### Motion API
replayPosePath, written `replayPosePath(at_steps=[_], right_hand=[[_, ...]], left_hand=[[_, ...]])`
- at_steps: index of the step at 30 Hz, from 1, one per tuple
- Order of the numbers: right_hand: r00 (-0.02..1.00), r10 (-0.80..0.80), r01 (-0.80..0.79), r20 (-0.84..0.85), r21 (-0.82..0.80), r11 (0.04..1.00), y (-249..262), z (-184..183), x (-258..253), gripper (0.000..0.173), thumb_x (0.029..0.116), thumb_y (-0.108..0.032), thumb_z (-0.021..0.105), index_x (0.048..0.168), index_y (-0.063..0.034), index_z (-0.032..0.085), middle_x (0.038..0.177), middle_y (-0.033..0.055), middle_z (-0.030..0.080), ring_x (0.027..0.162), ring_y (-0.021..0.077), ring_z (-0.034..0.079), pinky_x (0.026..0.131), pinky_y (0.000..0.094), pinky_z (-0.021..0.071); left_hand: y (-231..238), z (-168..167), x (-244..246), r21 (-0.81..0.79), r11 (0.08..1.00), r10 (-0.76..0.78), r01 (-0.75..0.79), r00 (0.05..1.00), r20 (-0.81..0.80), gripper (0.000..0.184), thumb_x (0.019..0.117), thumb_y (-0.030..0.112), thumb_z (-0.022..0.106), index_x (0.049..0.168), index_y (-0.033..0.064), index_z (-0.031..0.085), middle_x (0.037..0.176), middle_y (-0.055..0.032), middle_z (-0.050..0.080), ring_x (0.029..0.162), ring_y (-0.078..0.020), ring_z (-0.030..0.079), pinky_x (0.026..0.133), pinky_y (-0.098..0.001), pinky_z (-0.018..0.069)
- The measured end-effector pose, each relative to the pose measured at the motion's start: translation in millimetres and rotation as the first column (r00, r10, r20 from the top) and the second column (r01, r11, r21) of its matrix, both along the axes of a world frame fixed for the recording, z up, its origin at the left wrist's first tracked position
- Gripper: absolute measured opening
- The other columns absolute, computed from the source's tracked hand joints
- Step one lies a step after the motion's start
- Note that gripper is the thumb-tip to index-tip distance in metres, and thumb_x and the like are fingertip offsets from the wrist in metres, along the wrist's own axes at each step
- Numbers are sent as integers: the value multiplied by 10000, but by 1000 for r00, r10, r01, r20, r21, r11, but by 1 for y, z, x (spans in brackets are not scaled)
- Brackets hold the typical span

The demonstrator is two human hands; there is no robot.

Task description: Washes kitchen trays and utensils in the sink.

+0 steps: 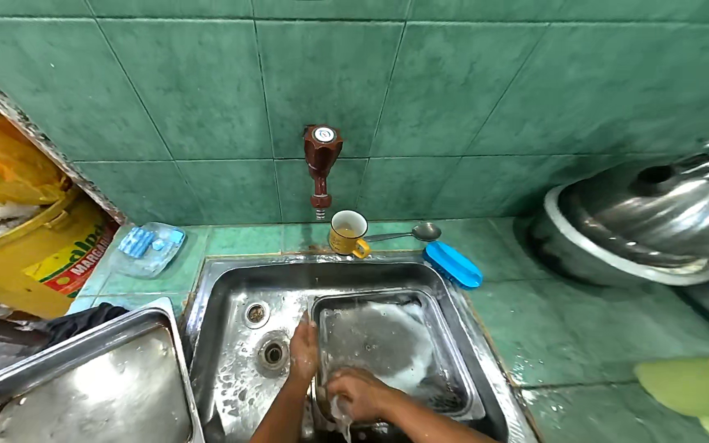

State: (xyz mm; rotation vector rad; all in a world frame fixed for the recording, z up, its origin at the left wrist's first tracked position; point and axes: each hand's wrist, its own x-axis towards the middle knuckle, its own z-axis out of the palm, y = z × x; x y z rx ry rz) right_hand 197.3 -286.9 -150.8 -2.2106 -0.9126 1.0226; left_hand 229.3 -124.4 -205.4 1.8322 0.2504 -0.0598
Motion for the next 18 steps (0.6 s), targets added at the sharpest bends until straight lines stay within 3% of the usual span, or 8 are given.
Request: replayPosePath(at_steps=[2, 6, 7, 9, 12, 14, 16, 18], right_hand=[[994, -61, 63, -95, 20, 998, -20, -4, 2, 279, 1009, -79, 514, 1176, 20, 715, 1253, 224, 676, 1220, 368, 619, 1078, 564, 445], [788, -501, 559, -358, 72, 826, -77, -1, 14, 310, 1055, -127, 429, 1150, 82, 637, 1090, 184, 653, 997, 206, 614, 938, 409, 501], [753, -585, 630, -300, 71, 774, -90, 1, 17, 307, 1067, -136, 433, 1163, 64, 646, 1114, 179, 661, 1020, 205, 623, 947, 410, 506], [729, -683, 682, 34, 40, 730, -102, 16, 18, 288, 1039, -83, 449, 1204, 5, 668, 1272, 189, 639, 1192, 281, 609, 1040, 461, 485], [695, -539, 630, 475, -41, 776, -99, 33, -1, 367, 1041, -274, 494, 1343, -153, 664, 1541, 161, 488, 1438, 383, 435, 1165, 565, 376], [833, -360, 473, 421, -204, 857, -90, 35, -23, 474, 1055, -460, 476, 1514, -348, 512, 1696, 63, 269, 1567, 414, 169, 1182, 722, 219], [923, -225, 324, 312, -313, 893, -84, 24, -37, 515, 1061, -447, 488, 1565, -466, 382, 1742, -41, 60, 1578, 440, -23, 1114, 833, 141], [916, -234, 350, 325, -365, 863, -89, 11, -27, 511, 1064, -323, 499, 1559, -424, 416, 1742, -58, 33, 1573, 461, 26, 1105, 832, 190]], left_hand=[[1, 0, -1, 80, 996, -26, 26, 1000, 1, 504, 1095, 222, 423, 1523, -44, 408, 1484, -266, 513, 1384, -332, 516, 1190, -454, 374], [5, 2, -1, 135, 990, -40, 41, 999, -9, 503, 1090, 238, 446, 1507, -44, 433, 1437, -269, 555, 1341, -352, 553, 1167, -471, 397], [6, 4, -2, 136, 990, -40, 41, 999, -13, 499, 1090, 237, 452, 1501, -45, 441, 1427, -267, 564, 1334, -347, 559, 1165, -467, 401], [6, 6, -1, 146, 989, -35, 38, 999, -25, 491, 1090, 246, 460, 1495, -32, 457, 1405, -256, 584, 1318, -341, 573, 1153, -465, 414], [3, 10, -3, 201, 979, -31, 41, 998, -54, 487, 1087, 231, 470, 1503, -22, 447, 1391, -263, 588, 1306, -353, 577, 1138, -476, 425], [-1, 16, -4, 240, 969, -38, 60, 995, -96, 514, 1084, 196, 465, 1539, -27, 380, 1425, -282, 551, 1335, -375, 547, 1153, -476, 408], [-4, 21, -5, 258, 962, -57, 93, 988, -143, 546, 1085, 163, 445, 1574, -27, 294, 1438, -299, 520, 1347, -389, 526, 1158, -465, 403], [-5, 22, -3, 269, 957, -69, 111, 984, -163, 557, 1082, 147, 439, 1582, -29, 267, 1425, -301, 523, 1331, -389, 535, 1147, -458, 416]])
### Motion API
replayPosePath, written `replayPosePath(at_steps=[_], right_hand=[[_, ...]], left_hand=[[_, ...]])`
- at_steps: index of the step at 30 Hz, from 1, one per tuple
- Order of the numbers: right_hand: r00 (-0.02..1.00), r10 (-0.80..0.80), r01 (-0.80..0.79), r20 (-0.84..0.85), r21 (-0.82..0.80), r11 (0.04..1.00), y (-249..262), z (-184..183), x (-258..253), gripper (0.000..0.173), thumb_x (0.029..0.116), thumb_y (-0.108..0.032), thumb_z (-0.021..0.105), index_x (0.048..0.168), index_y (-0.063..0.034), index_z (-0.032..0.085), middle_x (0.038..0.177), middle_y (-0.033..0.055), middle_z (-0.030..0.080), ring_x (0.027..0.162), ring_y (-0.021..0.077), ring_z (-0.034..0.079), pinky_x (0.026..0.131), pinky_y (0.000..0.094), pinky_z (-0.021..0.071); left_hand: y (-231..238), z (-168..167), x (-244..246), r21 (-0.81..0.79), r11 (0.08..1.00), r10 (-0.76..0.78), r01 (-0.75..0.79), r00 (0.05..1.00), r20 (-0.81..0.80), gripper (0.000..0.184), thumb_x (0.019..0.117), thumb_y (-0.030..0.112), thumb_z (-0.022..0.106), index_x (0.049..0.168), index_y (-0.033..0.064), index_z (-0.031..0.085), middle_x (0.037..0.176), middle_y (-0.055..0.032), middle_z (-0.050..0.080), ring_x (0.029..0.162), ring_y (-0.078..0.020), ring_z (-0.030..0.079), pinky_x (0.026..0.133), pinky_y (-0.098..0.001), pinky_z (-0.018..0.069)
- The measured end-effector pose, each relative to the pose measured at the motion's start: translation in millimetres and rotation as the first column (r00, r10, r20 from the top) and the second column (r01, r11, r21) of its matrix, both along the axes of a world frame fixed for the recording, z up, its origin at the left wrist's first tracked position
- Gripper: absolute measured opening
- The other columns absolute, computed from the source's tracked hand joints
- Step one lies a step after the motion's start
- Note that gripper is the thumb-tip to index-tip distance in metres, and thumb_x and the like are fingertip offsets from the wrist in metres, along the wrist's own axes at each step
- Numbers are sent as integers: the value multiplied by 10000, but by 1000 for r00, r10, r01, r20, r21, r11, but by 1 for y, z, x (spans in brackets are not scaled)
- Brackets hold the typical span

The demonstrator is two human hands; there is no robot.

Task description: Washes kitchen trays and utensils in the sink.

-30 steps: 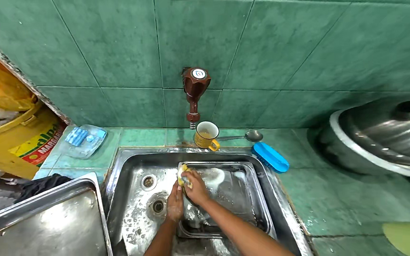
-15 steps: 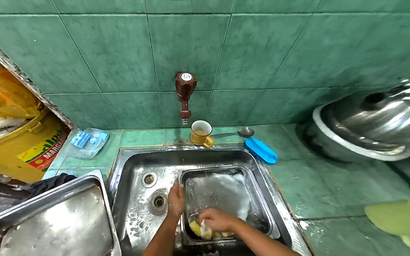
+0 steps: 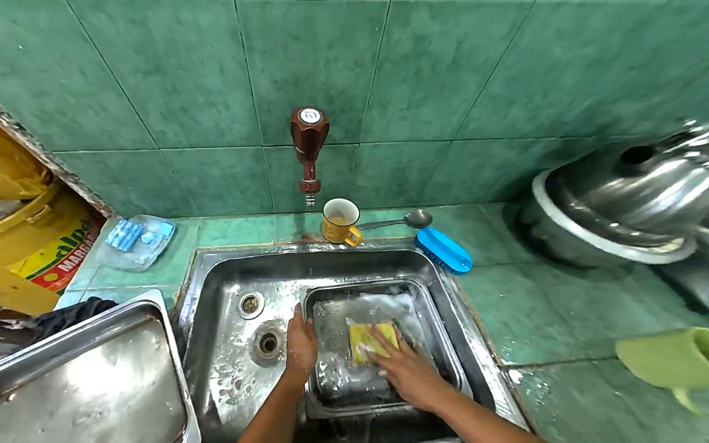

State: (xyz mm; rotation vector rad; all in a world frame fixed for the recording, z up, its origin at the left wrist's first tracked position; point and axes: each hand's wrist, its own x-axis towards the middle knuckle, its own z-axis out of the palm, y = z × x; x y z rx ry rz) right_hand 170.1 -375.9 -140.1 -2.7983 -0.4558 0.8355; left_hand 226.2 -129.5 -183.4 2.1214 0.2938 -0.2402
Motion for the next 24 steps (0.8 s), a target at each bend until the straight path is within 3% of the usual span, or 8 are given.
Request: replayPosePath(at_steps=[6, 9, 11, 14, 16, 18, 21, 24], right_hand=[[911, -332, 340, 243, 13, 940, 23, -34, 67, 644, 1050, -390, 491, 1642, -268, 269, 1730, 157, 22, 1518, 524, 217, 1095, 715, 362], [922, -329, 309, 204, 127, 943, 87, -39, 76, 679, 1038, -313, 514, 1652, -241, 233, 1721, 198, 32, 1404, 505, 445, 1043, 661, 453], [953, -275, 252, 129, 170, 953, 123, -40, 81, 607, 1042, -265, 500, 1624, -237, 328, 1730, 163, 3, 1360, 530, 482, 1024, 697, 455], [972, -166, 138, 167, 169, 976, 140, -48, 91, 479, 1039, -189, 481, 1515, -237, 512, 1740, 90, 11, 1484, 483, 341, 1063, 679, 437], [965, -3, -39, 262, 155, 987, 127, -54, 101, 606, 1016, -125, 486, 1573, -354, 418, 1740, 25, 88, 1526, 454, 273, 1050, 710, 431], [949, 108, -146, 295, 111, 983, 110, -50, 114, 693, 991, -39, 475, 1576, -401, 392, 1731, -55, 133, 1570, 432, 133, 1090, 772, 304], [933, -8, -8, 360, 44, 999, 87, -54, 117, 576, 959, 9, 500, 1430, -305, 606, 1712, -62, 219, 1577, 422, 102, 1125, 787, 220], [879, -293, 281, 377, 88, 956, 80, -54, 105, 548, 1024, -145, 473, 1552, -294, 471, 1733, 67, 124, 1564, 438, 160, 1165, 735, 235]], left_hand=[[-1, 1, 3, 12, 999, -32, 33, 998, -55, 650, 1026, 85, 490, 1599, -25, 204, 1496, -282, 466, 1388, -357, 490, 1178, -431, 384], [-2, 2, 5, 19, 999, -41, 42, 997, -71, 731, 964, 35, 529, 1604, -22, 181, 1508, -280, 450, 1383, -361, 492, 1166, -443, 399], [-1, 1, 4, 8, 999, -42, 43, 998, -56, 758, 938, 33, 567, 1597, -30, 198, 1495, -283, 463, 1364, -366, 509, 1153, -456, 416], [3, 1, 4, -28, 999, -32, 31, 999, -23, 821, 893, -1, 622, 1589, -56, 190, 1516, -289, 442, 1391, -357, 489, 1174, -442, 392], [6, -4, 3, -44, 999, -23, 24, 1000, 15, 842, 863, -12, 649, 1579, -66, 209, 1512, -286, 451, 1392, -351, 490, 1177, -435, 392], [8, -3, 4, -40, 998, -42, 42, 999, -2, 821, 881, -39, 589, 1590, -61, 175, 1551, -283, 405, 1422, -352, 458, 1190, -425, 374], [8, 4, 6, -14, 999, -48, 48, 998, -33, 770, 930, -22, 546, 1599, -48, 164, 1560, -271, 404, 1416, -339, 473, 1185, -421, 380], [8, 6, 7, -12, 999, -45, 45, 998, -33, 749, 947, -17, 533, 1600, -43, 168, 1559, -269, 409, 1418, -336, 473, 1190, -423, 374]])
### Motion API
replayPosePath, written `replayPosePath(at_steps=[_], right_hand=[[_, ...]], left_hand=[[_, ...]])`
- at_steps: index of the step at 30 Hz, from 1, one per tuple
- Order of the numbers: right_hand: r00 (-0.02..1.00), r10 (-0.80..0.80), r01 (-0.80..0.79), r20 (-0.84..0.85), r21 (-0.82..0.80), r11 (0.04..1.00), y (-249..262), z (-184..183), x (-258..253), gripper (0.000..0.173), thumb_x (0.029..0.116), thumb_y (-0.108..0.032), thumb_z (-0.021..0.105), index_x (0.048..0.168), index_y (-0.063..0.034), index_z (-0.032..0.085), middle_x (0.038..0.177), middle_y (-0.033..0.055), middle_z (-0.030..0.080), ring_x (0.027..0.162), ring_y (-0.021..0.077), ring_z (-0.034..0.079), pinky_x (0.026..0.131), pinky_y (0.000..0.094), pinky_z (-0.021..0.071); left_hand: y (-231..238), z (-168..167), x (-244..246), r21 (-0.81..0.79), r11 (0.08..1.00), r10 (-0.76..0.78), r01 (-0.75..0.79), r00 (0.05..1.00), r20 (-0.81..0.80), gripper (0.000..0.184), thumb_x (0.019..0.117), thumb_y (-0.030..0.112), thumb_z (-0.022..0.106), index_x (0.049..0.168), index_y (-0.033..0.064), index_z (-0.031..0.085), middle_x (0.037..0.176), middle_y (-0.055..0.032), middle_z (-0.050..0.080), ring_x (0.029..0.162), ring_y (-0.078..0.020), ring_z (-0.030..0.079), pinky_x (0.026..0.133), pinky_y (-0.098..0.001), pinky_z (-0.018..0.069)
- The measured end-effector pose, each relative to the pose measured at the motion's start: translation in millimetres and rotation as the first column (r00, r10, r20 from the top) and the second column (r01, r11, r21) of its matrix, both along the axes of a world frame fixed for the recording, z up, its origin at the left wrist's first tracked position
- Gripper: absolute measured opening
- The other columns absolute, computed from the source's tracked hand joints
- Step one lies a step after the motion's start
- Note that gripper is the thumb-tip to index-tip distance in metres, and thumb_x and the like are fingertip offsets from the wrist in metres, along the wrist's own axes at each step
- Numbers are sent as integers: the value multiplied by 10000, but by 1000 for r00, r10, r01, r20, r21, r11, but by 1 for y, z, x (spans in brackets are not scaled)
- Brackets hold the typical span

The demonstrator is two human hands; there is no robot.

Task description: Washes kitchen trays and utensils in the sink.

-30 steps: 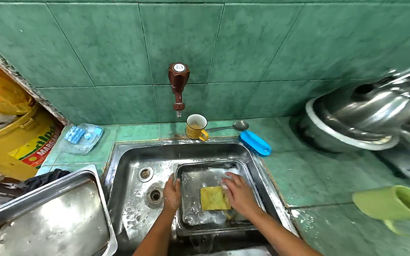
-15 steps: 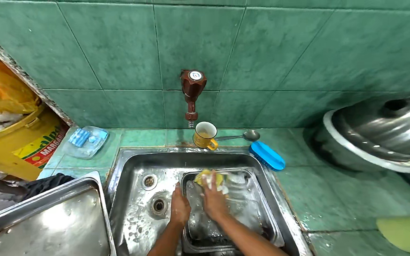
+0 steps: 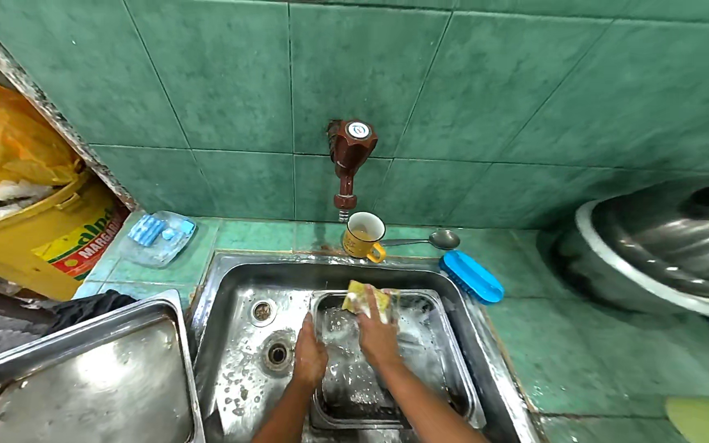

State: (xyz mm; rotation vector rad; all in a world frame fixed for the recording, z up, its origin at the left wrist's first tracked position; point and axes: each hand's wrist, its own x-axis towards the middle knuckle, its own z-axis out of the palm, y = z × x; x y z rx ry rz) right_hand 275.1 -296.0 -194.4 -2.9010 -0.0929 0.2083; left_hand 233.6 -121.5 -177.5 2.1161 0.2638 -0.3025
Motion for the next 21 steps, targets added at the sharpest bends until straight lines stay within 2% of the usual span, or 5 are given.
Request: replayPosePath(at_steps=[3, 6, 9, 15, 21], right_hand=[[1000, -8, 6, 19, 108, 994, 10, 1, -4, 555, 1069, -268, 432, 1615, -221, 347, 1713, 196, 112, 1264, 439, 607, 950, 572, 553], [968, 249, -238, -38, 184, 954, 29, 0, -2, 527, 1081, -285, 401, 1607, -301, 365, 1733, 64, 129, 1533, 376, 302, 1183, 610, 350], [937, 337, -330, -91, 82, 940, 31, 10, 6, 642, 1022, -109, 452, 1587, -403, 371, 1730, -68, 133, 1590, 385, 51, 1197, 739, 146], [975, 208, -216, -71, -126, 968, -67, 20, 9, 503, 1001, -47, 469, 1438, -254, 606, 1714, -59, 215, 1595, 351, 66, 1227, 711, 65], [946, 225, -290, -232, -306, 906, -128, 66, -1, 445, 1064, -187, 442, 1495, -207, 551, 1707, 52, 246, 1579, 422, 94, 1230, 698, 107]], left_hand=[[0, -3, 0, -3, 1000, 5, -5, 1000, 1, 742, 948, -15, 524, 1602, -30, 173, 1532, -263, 446, 1388, -333, 505, 1170, -429, 400], [0, -6, 0, -12, 1000, 14, -14, 1000, 15, 726, 956, 0, 536, 1597, -30, 195, 1501, -264, 481, 1356, -340, 536, 1148, -444, 427], [4, -6, -1, 10, 1000, -2, 2, 1000, 11, 723, 971, 17, 533, 1603, -19, 184, 1464, -270, 514, 1320, -357, 563, 1127, -462, 443], [11, -5, 1, 14, 1000, 12, -12, 1000, 2, 736, 965, 9, 542, 1605, -18, 177, 1480, -285, 490, 1340, -370, 544, 1137, -469, 430], [7, -3, 3, -7, 995, 96, -96, 995, 39, 680, 968, -2, 539, 1583, -18, 250, 1431, -264, 548, 1308, -351, 575, 1118, -469, 449]])
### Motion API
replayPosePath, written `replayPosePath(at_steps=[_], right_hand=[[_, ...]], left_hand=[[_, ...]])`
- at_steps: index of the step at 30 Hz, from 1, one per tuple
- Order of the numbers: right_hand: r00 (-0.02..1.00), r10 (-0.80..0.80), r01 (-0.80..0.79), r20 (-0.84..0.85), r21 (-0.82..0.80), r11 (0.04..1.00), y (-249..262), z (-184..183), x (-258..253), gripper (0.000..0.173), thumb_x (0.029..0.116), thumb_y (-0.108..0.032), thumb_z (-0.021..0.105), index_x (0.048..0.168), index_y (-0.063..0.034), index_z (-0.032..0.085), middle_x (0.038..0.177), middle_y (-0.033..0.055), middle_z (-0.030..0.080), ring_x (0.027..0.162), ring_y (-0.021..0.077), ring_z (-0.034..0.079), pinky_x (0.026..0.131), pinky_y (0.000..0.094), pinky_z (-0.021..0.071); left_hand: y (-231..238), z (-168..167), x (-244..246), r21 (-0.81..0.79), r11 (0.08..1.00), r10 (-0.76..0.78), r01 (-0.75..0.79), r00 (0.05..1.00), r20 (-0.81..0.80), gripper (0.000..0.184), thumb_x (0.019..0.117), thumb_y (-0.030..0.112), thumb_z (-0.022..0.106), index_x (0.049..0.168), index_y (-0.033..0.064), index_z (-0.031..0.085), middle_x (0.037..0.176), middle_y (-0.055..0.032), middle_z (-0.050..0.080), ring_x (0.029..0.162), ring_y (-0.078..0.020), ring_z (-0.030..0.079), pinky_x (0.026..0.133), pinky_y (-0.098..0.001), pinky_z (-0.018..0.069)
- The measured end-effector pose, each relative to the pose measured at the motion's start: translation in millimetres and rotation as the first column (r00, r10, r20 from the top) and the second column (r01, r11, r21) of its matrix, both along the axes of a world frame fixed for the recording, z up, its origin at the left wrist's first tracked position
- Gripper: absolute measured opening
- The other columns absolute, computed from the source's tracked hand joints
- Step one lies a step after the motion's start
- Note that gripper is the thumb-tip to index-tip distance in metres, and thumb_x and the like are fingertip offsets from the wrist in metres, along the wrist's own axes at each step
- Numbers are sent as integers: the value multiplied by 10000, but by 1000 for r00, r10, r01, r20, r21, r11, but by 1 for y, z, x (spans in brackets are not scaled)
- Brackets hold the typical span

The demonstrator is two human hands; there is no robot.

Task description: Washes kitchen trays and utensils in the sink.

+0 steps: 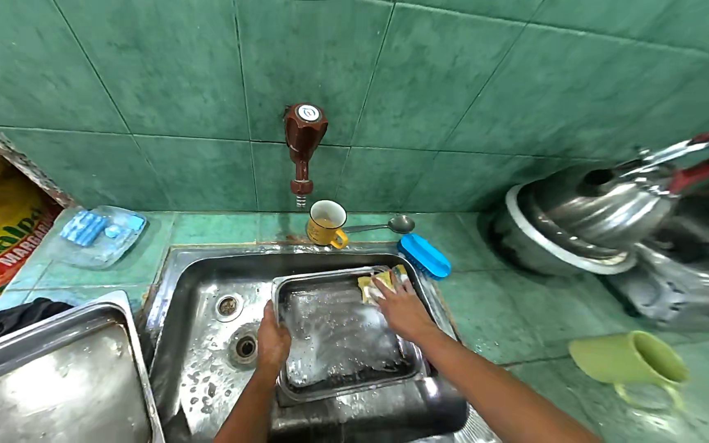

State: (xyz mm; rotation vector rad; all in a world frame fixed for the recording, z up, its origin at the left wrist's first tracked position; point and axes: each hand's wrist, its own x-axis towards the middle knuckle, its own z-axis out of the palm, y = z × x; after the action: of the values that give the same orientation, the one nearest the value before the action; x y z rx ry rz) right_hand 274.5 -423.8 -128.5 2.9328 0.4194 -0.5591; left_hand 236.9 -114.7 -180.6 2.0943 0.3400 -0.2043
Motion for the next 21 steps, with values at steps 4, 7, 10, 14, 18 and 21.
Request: replayPosePath(at_steps=[4, 7, 10, 14, 18, 21], right_hand=[[996, -23, 29, -88, 78, 997, -9, 8, -62, 466, 1039, -223, 484, 1502, -222, 543, 1671, 96, 327, 1554, 466, 165, 1211, 720, 133], [991, -92, 103, -101, 110, 989, -4, 4, -111, 454, 1071, -340, 431, 1493, -224, 551, 1665, 85, 343, 1564, 445, 149, 1220, 705, 117], [963, -236, 249, -131, 90, 964, 27, 9, -137, 504, 1088, -418, 359, 1530, -226, 505, 1664, 116, 336, 1556, 456, 171, 1217, 697, 136], [930, -232, 300, -284, 226, 927, 97, 11, -142, 504, 1101, -389, 347, 1579, -253, 429, 1672, 170, 293, 1525, 448, 273, 1223, 650, 212], [913, -49, 238, -404, 432, 870, 172, 1, -128, 550, 1087, -260, 392, 1625, -173, 323, 1704, 179, 184, 1550, 446, 207, 1238, 622, 225], [926, -90, 253, -367, 425, 869, 202, -14, -100, 569, 1003, -140, 524, 1549, -25, 415, 1716, 196, 96, 1558, 471, 141, 1214, 621, 277]], left_hand=[[0, -2, 0, -4, 1000, 13, -13, 1000, 10, 672, 969, 2, 549, 1580, -4, 271, 1429, -249, 556, 1306, -335, 579, 1121, -466, 446], [0, -3, 0, -7, 1000, 17, -17, 1000, 18, 664, 969, -2, 548, 1575, -10, 275, 1425, -251, 560, 1302, -336, 583, 1116, -465, 451], [0, -5, 0, -22, 999, 34, -33, 999, 38, 657, 972, -5, 551, 1573, -16, 284, 1445, -248, 547, 1320, -336, 571, 1128, -466, 440], [2, -17, -1, -204, 976, 95, -73, 990, 102, 596, 966, -15, 565, 1528, -40, 367, 1465, -239, 535, 1343, -299, 554, 1139, -434, 435], [1, -25, -5, -506, 848, 245, -161, 964, 104, 475, 1025, 74, 565, 1466, -59, 452, 1423, -237, 564, 1302, -252, 577, 1104, -387, 466], [3, -13, -9, -479, 858, 229, -187, 973, 29, 460, 1116, 193, 388, 1513, -36, 425, 1537, -210, 476, 1424, -242, 471, 1197, -386, 348]])
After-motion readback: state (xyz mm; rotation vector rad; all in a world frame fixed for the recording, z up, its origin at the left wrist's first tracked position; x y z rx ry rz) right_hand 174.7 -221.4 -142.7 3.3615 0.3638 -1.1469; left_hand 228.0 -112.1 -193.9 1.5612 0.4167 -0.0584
